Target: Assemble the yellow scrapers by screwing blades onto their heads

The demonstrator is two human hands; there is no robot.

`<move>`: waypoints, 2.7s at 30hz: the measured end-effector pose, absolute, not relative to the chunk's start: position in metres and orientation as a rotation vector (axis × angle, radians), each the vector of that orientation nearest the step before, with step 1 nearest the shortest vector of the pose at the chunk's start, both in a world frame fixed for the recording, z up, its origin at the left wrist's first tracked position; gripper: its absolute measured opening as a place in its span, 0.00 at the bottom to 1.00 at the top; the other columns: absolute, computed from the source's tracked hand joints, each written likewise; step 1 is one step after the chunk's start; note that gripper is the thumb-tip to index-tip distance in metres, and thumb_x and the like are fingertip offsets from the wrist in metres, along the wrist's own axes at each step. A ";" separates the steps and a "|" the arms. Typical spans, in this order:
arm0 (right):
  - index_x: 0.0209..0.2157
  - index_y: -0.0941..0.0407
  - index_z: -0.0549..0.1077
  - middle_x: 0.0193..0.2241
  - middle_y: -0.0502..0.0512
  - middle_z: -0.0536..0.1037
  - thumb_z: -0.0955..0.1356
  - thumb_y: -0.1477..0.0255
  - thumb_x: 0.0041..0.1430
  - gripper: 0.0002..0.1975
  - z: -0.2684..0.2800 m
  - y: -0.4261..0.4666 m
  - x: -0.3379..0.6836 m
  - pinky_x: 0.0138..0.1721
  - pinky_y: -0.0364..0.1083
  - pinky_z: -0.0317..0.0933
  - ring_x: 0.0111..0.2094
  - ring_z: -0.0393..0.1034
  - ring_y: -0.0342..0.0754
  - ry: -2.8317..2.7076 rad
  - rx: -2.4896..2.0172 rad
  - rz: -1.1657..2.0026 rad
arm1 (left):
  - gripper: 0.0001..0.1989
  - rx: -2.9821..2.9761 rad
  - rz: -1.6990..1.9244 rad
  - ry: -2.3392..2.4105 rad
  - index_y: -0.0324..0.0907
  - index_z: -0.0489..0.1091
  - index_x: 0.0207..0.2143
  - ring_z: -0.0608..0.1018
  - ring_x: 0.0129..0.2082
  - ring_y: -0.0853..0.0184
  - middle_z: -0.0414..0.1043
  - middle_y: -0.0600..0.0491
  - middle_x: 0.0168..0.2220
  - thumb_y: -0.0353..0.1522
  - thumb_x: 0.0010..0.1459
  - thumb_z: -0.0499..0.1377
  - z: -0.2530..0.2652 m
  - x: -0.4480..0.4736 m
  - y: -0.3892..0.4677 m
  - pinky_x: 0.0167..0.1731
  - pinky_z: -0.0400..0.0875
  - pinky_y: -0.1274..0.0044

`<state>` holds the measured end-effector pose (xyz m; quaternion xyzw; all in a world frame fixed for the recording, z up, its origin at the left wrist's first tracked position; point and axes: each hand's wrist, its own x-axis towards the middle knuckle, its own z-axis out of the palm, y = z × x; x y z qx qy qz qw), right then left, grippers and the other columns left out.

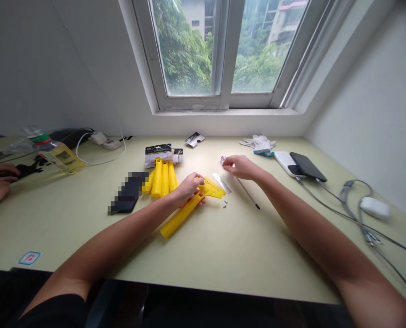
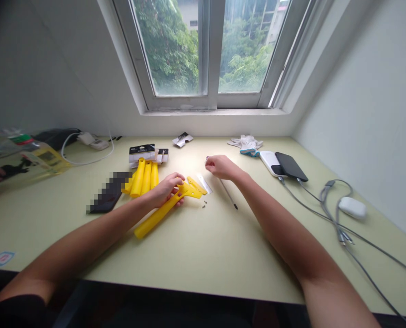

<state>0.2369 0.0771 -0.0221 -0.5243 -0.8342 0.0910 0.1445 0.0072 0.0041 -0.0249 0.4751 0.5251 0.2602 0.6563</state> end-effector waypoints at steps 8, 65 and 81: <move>0.30 0.53 0.79 0.33 0.63 0.78 0.67 0.58 0.51 0.15 -0.015 0.056 0.204 0.43 0.56 0.52 0.46 0.63 0.63 -2.708 -1.739 0.197 | 0.19 1.013 0.727 1.118 0.43 0.58 0.44 0.78 0.25 0.63 0.68 0.51 0.31 0.30 0.47 0.54 -0.026 0.003 0.009 0.20 0.73 0.74; 0.47 0.50 0.67 0.32 0.52 0.75 0.76 0.58 0.30 0.38 0.014 0.089 0.218 0.37 0.48 0.55 0.41 0.67 0.58 -3.174 -1.550 0.630 | 0.14 1.016 0.769 0.950 0.36 0.65 0.39 0.80 0.29 0.62 0.74 0.44 0.34 0.22 0.47 0.55 -0.016 -0.002 0.014 0.27 0.77 0.72; 0.33 0.54 0.77 0.29 0.50 0.77 0.73 0.58 0.43 0.17 0.053 0.075 0.254 0.30 0.43 0.56 0.29 0.67 0.46 -2.946 -1.403 1.075 | 0.18 1.166 0.787 0.849 0.38 0.70 0.45 0.78 0.30 0.64 0.73 0.44 0.39 0.36 0.53 0.64 -0.009 0.000 0.004 0.24 0.75 0.74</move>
